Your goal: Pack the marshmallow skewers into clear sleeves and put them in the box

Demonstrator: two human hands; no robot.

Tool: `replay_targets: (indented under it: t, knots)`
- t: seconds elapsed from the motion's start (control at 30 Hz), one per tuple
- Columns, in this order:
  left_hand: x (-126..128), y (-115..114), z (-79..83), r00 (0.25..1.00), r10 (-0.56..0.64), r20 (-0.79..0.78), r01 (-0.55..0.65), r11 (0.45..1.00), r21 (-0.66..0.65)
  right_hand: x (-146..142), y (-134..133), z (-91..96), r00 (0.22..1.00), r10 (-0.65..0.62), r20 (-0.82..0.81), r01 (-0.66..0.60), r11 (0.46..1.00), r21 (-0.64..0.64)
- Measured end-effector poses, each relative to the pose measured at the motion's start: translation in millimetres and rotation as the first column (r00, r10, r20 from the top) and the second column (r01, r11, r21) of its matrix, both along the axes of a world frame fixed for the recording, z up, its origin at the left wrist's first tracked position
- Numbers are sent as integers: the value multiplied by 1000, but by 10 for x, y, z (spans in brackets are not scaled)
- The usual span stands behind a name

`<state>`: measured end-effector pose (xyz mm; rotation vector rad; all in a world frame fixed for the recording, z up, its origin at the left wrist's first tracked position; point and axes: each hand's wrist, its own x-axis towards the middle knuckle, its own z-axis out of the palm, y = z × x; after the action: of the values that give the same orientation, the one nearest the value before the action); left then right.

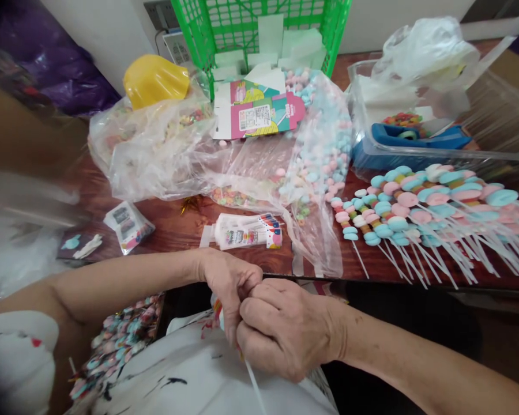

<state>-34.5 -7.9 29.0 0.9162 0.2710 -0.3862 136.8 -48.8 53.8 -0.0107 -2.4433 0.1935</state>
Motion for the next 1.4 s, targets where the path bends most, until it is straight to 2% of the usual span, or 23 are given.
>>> replay_targets:
  t: [0.1, 0.17, 0.2, 0.23, 0.27, 0.33, 0.37, 0.4, 0.47, 0.5, 0.53, 0.63, 0.7, 0.77, 0.8, 0.93, 0.97, 1.07, 1.1, 1.27, 1.33, 1.37, 1.4]
  knots:
    - [-51, 87, 127, 996, 90, 12, -91, 992, 93, -4, 11, 42, 997, -62, 56, 55, 992, 116]
    - [-97, 180, 371, 988, 142, 53, -152, 920, 363, 13, 60, 83, 985, -132, 109, 107, 971, 212]
    - [-114, 216, 529, 983, 163, 82, -181, 803, 568, 28, 107, 103, 973, -185, 139, 143, 953, 266]
    - [-125, 234, 695, 976, 184, 119, -207, 593, 778, 47, 171, 121, 956, -246, 163, 185, 931, 316]
    - [-126, 229, 851, 970, 183, 159, -212, 326, 921, 71, 252, 138, 934, -309, 177, 231, 905, 358]
    - [-99, 146, 1063, 959, 165, 230, -201, -175, 964, 130, 453, 168, 882, -437, 174, 338, 846, 413]
    - [-75, 82, 1093, 961, 129, 245, -188, -348, 918, 163, 561, 184, 849, -501, 167, 399, 816, 418]
    - [-45, 16, 1067, 963, 82, 258, -190, -476, 859, 194, 661, 201, 813, -562, 153, 470, 788, 397]
    - [18, -71, 872, 956, -1, 294, -233, -612, 756, 236, 805, 238, 738, -665, 112, 614, 732, 296]
    - [48, -75, 734, 942, -20, 336, -274, -622, 733, 240, 834, 255, 710, -700, 78, 671, 705, 230]
    - [75, -49, 595, 921, -15, 390, -326, -579, 747, 228, 828, 269, 688, -725, 35, 710, 682, 175]
    - [121, 139, 327, 677, 289, 677, -602, -311, 736, 117, 646, 281, 688, -723, -68, 718, 691, -83]
    - [109, 257, 336, 446, 537, 716, -801, -116, 587, 19, 477, 257, 741, -668, -64, 571, 677, -464]
    - [66, 307, 439, 337, 629, 701, -908, 20, 419, -53, 371, 208, 804, -593, -35, 391, 573, -720]
    - [40, 306, 495, 308, 632, 711, -931, 47, 362, -73, 354, 179, 820, -572, -17, 346, 519, -782]
    - [-50, 201, 540, 85, 722, 686, -975, -80, 206, -69, 445, 87, 786, -618, 19, 364, 437, -823]
    - [-67, 163, 504, 84, 765, 639, -976, -66, 207, -66, 471, 80, 775, -632, 9, 369, 442, -818]
    - [-123, 46, 380, 248, 802, 543, -941, 66, 333, -109, 498, 77, 784, -619, -39, 298, 432, -851]
    - [-148, 10, 355, 285, 790, 543, -918, 63, 391, -147, 491, 73, 794, -606, -47, 247, 394, -885]
    - [-364, -202, 414, 410, 625, 664, -692, -261, 673, -484, 409, -31, 867, -492, -82, -83, 19, -996]
    - [-521, -345, 469, 500, 605, 620, -552, -329, 766, -618, 335, -91, 925, -380, -19, -53, -78, -996]
    - [-627, -434, 484, 542, 624, 563, -487, -313, 815, -663, 286, -122, 952, -305, 39, 24, -52, -998]
    - [-754, -535, 484, 577, 659, 482, -421, -266, 867, -684, 228, -155, 966, -235, 108, 123, 49, -991]
